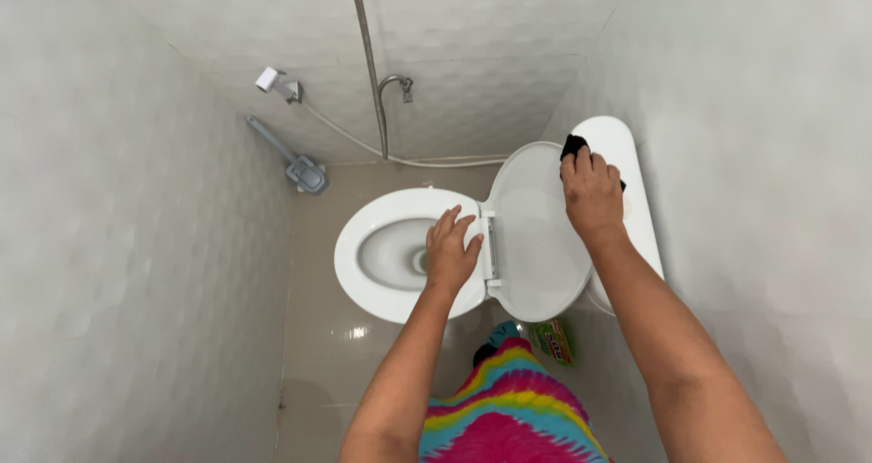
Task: The person cleans the surfaces of a toilet using a cloth, including the lid, seat, and water tank, and applies a cleaning spray to the exterior of the tank and the wall.
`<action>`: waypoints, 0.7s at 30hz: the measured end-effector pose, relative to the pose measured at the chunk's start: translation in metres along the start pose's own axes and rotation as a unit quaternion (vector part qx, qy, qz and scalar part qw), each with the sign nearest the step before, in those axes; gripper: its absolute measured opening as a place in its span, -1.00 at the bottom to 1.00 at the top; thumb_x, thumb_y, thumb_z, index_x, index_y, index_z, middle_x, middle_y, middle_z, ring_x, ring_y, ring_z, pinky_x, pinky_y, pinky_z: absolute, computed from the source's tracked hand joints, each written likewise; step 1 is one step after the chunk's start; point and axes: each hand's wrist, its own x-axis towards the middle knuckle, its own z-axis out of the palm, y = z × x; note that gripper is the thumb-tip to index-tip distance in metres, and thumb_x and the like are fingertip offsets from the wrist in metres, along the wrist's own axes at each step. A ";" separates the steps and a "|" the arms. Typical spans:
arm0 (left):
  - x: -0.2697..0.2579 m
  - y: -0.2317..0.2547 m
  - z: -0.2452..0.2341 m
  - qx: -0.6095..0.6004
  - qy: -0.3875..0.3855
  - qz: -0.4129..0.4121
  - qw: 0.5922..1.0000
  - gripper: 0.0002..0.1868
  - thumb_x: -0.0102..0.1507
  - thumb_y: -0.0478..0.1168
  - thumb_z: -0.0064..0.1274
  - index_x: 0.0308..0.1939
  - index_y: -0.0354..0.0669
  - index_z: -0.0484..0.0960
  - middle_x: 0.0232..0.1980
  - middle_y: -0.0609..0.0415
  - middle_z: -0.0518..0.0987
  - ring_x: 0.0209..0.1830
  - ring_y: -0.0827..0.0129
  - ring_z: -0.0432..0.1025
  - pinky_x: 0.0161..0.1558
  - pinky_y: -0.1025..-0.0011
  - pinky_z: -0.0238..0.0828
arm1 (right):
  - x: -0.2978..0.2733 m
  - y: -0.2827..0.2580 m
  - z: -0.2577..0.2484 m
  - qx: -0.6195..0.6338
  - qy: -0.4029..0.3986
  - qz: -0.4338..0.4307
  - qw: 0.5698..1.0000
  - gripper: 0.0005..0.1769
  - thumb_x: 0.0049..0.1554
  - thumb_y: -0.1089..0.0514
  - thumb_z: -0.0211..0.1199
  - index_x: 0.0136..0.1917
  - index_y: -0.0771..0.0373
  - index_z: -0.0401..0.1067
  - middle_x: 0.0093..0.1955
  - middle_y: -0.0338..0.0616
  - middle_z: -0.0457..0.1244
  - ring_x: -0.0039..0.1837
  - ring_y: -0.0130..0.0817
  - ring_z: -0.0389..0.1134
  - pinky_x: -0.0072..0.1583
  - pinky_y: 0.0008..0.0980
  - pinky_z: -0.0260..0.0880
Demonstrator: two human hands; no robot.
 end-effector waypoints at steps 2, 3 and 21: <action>-0.006 0.001 -0.001 -0.003 0.000 -0.010 1.000 -0.59 0.26 -0.13 0.19 0.18 -0.08 0.61 0.47 -0.07 0.38 0.54 0.01 0.15 0.48 -0.08 -0.02 | -0.003 -0.001 0.000 0.003 0.024 -0.017 1.000 -0.58 0.06 0.36 0.29 0.22 0.32 0.47 0.30 0.06 0.33 0.26 -0.11 0.35 0.15 -0.18 0.38; -0.007 0.003 -0.002 -0.003 -0.006 -0.017 1.000 -0.59 0.25 -0.13 0.18 0.18 -0.07 0.61 0.47 -0.06 0.38 0.54 0.01 0.15 0.48 -0.08 -0.03 | -0.003 0.001 -0.001 0.002 0.040 -0.024 0.999 -0.60 0.08 0.35 0.29 0.21 0.31 0.47 0.30 0.05 0.33 0.33 -0.09 0.35 0.19 -0.17 0.38; -0.101 0.006 -0.048 0.012 -0.049 0.015 0.999 -0.57 0.26 -0.16 0.16 0.21 -0.11 0.60 0.49 -0.10 0.33 0.54 0.00 0.13 0.46 -0.10 -0.07 | -0.148 -0.059 -0.022 -0.088 -0.130 -0.053 0.986 -0.66 0.18 0.19 0.14 0.21 0.30 0.46 0.32 0.07 0.32 0.48 -0.15 0.24 0.58 -0.14 0.01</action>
